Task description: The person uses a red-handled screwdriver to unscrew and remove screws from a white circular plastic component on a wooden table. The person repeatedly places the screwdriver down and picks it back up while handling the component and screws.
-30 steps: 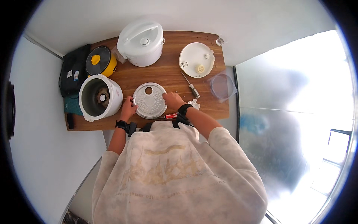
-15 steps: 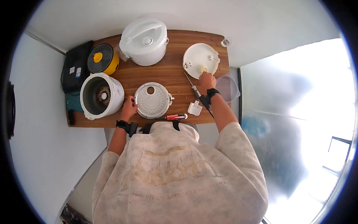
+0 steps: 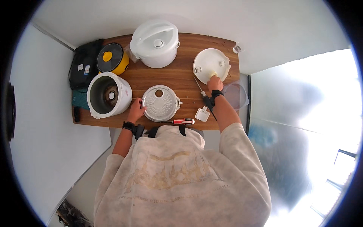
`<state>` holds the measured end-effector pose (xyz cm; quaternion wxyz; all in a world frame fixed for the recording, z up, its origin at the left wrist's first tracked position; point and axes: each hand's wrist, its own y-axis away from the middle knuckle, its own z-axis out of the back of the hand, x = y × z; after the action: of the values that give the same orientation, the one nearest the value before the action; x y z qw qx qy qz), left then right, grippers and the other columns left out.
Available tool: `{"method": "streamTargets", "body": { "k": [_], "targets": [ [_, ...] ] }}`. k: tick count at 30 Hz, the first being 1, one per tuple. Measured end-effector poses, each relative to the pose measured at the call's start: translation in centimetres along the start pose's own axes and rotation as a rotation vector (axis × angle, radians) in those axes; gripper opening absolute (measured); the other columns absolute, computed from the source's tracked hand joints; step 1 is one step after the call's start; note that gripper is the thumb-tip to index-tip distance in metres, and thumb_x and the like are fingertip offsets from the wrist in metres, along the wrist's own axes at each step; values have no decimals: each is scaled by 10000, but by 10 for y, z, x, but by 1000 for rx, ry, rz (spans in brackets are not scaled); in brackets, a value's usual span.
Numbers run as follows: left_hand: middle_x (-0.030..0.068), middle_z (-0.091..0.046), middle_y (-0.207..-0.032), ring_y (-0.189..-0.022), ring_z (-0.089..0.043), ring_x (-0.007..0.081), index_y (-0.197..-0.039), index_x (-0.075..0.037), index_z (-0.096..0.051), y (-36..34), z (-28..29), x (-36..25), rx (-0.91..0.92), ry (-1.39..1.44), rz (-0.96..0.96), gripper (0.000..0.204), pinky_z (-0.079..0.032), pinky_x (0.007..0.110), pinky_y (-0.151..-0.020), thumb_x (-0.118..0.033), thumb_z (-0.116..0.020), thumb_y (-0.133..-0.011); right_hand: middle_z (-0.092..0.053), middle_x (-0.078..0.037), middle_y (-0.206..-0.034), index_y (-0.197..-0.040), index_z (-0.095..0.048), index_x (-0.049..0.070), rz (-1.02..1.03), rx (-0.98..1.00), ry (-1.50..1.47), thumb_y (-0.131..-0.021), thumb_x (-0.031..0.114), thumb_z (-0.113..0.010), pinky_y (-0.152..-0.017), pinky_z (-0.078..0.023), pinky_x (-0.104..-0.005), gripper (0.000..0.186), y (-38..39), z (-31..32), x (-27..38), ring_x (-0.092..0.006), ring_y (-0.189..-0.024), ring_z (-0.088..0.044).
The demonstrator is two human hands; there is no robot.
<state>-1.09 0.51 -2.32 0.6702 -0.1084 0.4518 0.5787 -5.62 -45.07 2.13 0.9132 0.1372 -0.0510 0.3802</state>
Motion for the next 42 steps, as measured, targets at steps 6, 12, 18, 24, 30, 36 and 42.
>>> {"method": "streamTargets", "body": {
  "k": [6, 12, 18, 24, 30, 36, 42],
  "targets": [
    [160, -631, -972, -925, -626, 340, -1072, -43, -501, 5, 1, 0, 3, 34, 1, 415, -493, 440, -804, -83, -767, -757, -714, -191, -905, -871, -728, 69, 97, -30, -16, -771, 250, -685, -785, -550, -463, 212, 15, 13, 15, -376, -868, -689],
    [157, -627, -959, -855, -632, 314, -1081, -35, -492, 4, 2, -5, -14, -22, -62, 402, -505, 415, -720, -59, -751, -775, -703, -177, -823, -853, -678, 58, 182, -70, -196, -775, 209, -656, -747, -541, -460, 171, 32, 25, 26, -368, -836, -687],
    [135, -625, -910, -711, -655, 250, -1094, -30, -488, 3, -4, 6, -63, -3, -127, 377, -534, 360, -566, -43, -728, -803, -690, -118, -686, -828, -694, 32, 473, -34, -384, -773, 177, -697, -639, -541, -353, 155, 45, -3, 49, -268, -665, -691],
    [153, -636, -939, -841, -653, 307, -1089, -40, -502, 4, -7, 8, -111, -87, -128, 392, -523, 417, -725, -80, -752, -790, -701, -82, -690, -840, -720, -3, 384, 438, -434, -779, 208, -742, -578, -534, -276, 221, 55, -6, 89, -133, -579, -660],
    [155, -647, -961, -908, -640, 318, -1101, -46, -515, 10, -4, 7, -110, -39, -131, 414, -502, 431, -806, -105, -766, -777, -719, -95, -723, -824, -730, 17, 383, 502, -532, -758, 156, -730, -654, -556, -290, 154, 77, -1, 126, -170, -644, -693],
    [160, -642, -964, -914, -638, 320, -1114, -46, -517, 12, -4, 3, -97, -27, -104, 433, -500, 433, -801, -125, -772, -773, -722, -78, -727, -858, -738, 26, 349, 526, -647, -746, 122, -717, -659, -550, -274, 149, 77, -19, 143, -140, -665, -691],
    [165, -642, -968, -911, -638, 327, -1116, -39, -518, 15, -7, 4, -111, -28, -105, 435, -503, 432, -806, -122, -776, -776, -731, -77, -759, -893, -733, 2, 407, 551, -583, -776, 103, -703, -668, -554, -258, 157, 76, -22, 146, -116, -675, -697]
  ]
}}
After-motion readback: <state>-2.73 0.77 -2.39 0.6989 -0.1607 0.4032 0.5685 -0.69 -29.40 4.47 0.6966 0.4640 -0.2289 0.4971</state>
